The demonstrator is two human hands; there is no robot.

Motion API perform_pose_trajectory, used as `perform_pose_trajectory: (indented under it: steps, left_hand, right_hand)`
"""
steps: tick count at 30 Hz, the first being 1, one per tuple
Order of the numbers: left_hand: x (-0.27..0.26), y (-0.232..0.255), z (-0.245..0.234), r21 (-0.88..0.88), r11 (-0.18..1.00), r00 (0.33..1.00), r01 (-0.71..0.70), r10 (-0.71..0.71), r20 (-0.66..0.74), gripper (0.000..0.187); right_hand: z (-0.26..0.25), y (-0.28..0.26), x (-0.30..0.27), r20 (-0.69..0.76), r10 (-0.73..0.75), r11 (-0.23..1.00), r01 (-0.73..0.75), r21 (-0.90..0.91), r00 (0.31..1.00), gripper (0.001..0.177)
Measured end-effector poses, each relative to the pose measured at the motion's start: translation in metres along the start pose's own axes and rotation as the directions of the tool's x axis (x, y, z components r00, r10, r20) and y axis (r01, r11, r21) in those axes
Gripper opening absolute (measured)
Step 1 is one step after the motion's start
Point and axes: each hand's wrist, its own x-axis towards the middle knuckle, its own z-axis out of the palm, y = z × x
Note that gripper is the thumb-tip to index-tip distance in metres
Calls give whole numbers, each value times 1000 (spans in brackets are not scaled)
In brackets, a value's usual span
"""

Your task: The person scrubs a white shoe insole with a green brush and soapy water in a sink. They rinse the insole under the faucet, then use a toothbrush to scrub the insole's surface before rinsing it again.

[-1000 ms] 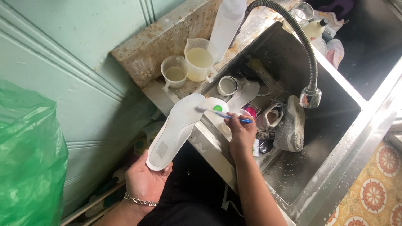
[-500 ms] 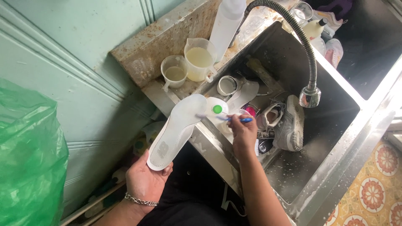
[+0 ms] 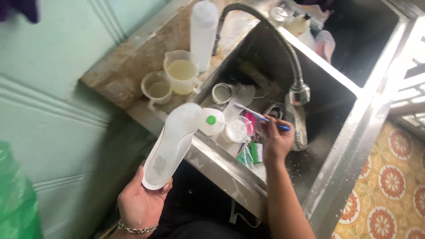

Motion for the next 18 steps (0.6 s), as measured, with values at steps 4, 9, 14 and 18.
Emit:
perform_pose_trajectory:
  steps: [4,9,14,18]
  left_hand:
    - [17,-22,41,2,1000,965,26,-26,262,54]
    - [49,-67,143,144,978,984,153,-165,72,41]
    - [232,-183,169,268,960,975,86,-136,173,41]
    - [378,-263,208,524,850,975,54,-157,156,47]
  right_hand:
    - [-56,-12,14,-122,-92,989,77,-126,988,26]
    - [-122,-5,16,78,-150,799,168,-577,986,15]
    - [-139,-9,21,169,-100,503,197,-842,980,11]
    - [-106,-40,11,203,-24,500,187,-846,979,12]
